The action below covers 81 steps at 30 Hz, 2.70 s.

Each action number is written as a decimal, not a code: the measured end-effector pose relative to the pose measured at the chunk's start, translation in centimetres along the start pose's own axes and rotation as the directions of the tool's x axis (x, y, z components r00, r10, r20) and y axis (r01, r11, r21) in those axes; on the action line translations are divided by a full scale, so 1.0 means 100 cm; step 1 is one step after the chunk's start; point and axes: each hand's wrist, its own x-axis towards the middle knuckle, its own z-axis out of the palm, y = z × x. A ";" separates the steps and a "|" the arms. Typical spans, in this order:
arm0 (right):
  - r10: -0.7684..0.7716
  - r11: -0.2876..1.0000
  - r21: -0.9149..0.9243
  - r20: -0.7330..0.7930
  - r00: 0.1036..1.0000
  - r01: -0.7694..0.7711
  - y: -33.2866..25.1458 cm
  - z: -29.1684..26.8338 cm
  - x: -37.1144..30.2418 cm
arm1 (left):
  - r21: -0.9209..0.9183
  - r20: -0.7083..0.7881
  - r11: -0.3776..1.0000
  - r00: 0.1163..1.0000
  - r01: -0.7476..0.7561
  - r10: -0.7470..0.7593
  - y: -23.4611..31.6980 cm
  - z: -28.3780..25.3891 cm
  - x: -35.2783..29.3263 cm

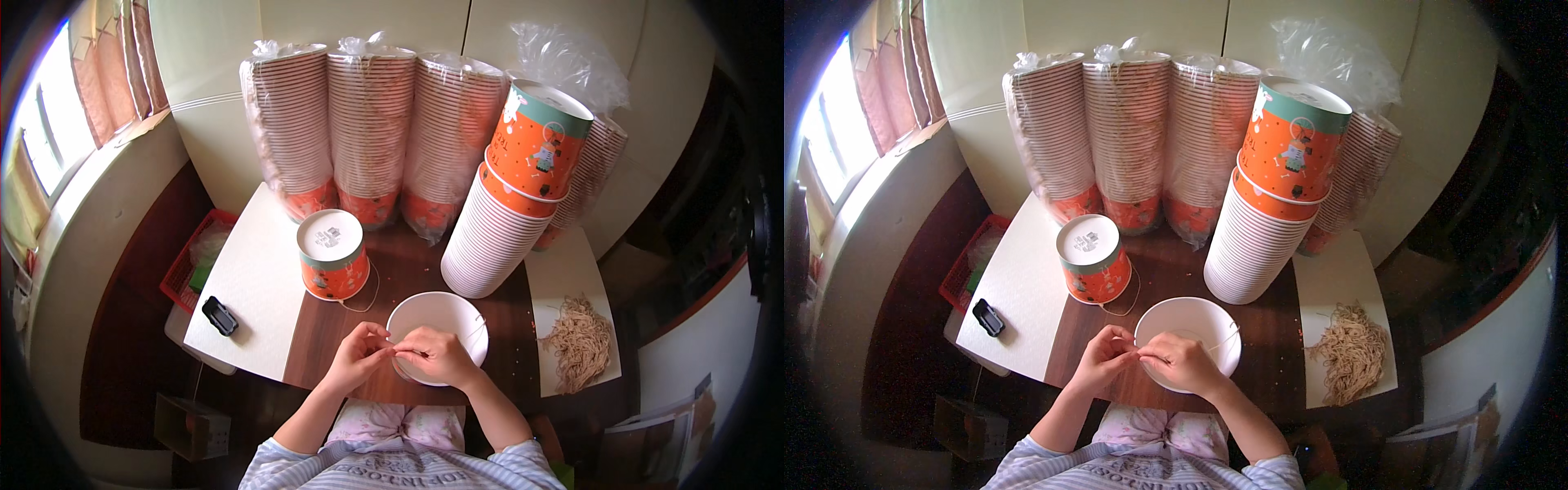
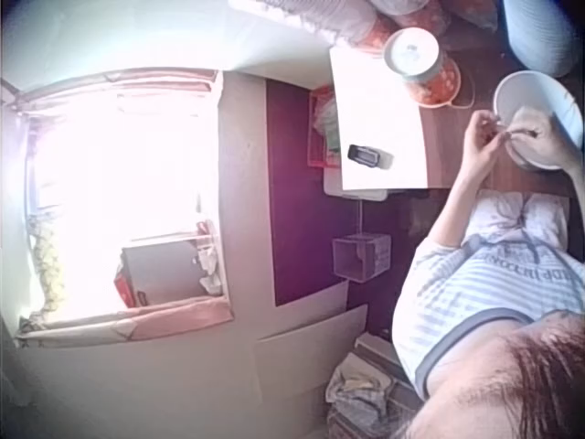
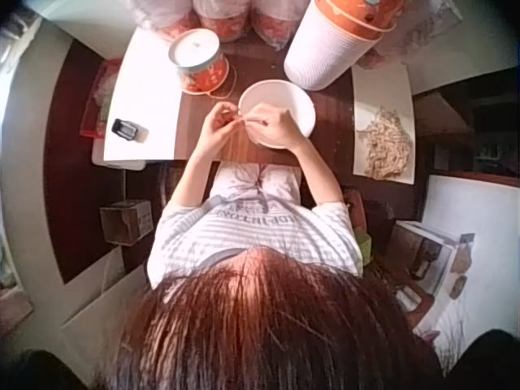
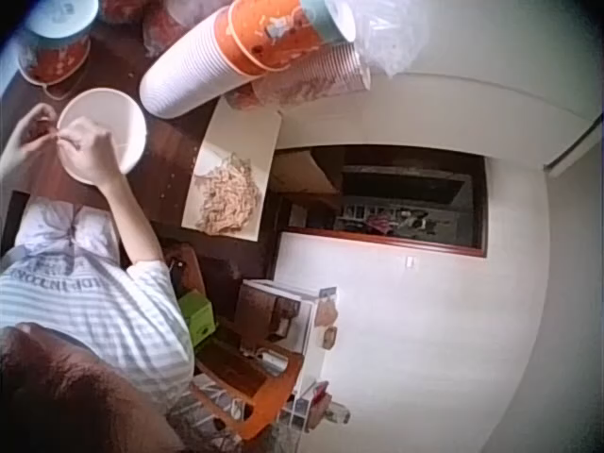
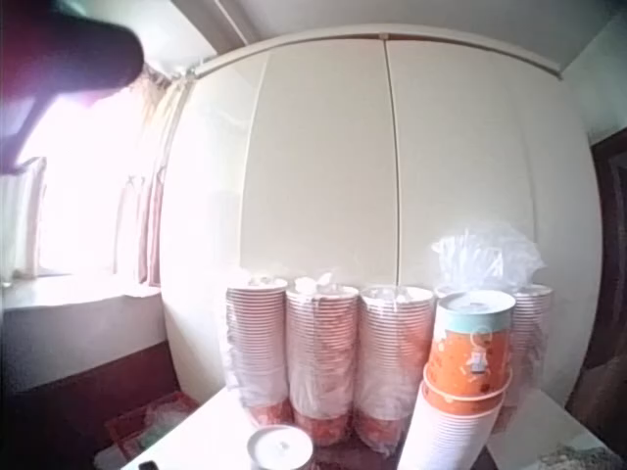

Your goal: Threading and securing string handles onto decorated paper buckets at a workstation.

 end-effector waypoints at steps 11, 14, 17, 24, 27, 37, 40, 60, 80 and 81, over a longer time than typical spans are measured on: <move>0.048 0.998 -0.026 -0.079 0.996 -0.050 -0.004 0.000 0.003 | 0.633 0.056 0.730 0.956 -0.257 0.288 0.007 -0.001 -0.006; 0.059 0.998 -0.019 -0.066 0.996 -0.060 -0.006 0.001 0.002 | 0.684 0.066 0.666 0.934 -0.299 0.351 0.003 0.003 -0.005; 0.077 0.997 -0.012 -0.052 0.996 -0.078 -0.004 0.001 0.000 | 0.656 0.066 0.685 0.928 -0.318 0.367 0.004 0.004 -0.004; 0.175 0.984 -0.034 -0.017 0.984 -0.175 -0.006 0.002 -0.003 | 0.305 -0.061 0.925 0.965 -0.226 0.256 -0.009 -0.001 -0.002; 0.213 0.977 -0.028 -0.001 0.977 -0.213 -0.006 0.001 -0.005 | 0.232 -0.090 0.945 0.962 -0.230 0.256 -0.011 -0.001 -0.002; 0.256 0.965 -0.067 0.030 0.966 -0.254 -0.003 0.002 -0.009 | 0.168 -0.183 0.975 0.967 -0.147 0.177 -0.012 0.002 -0.004; 0.252 0.965 -0.082 0.044 0.967 -0.248 -0.003 0.003 -0.009 | 0.186 -0.200 0.972 0.962 -0.146 0.183 -0.015 0.001 -0.002; 0.213 0.973 0.090 0.007 0.977 -0.213 -0.016 -0.008 -0.002 | 0.424 -0.191 0.889 0.942 -0.174 0.275 -0.023 -0.008 -0.010; 0.084 0.996 -0.023 -0.038 0.996 -0.085 -0.054 0.021 -0.025 | 0.841 0.189 0.308 0.774 -0.445 0.604 0.017 0.005 -0.044; 0.003 0.990 -0.138 -0.094 0.996 -0.017 -0.055 0.025 -0.029 | 0.855 0.247 0.219 0.741 -0.470 0.624 0.013 0.001 -0.047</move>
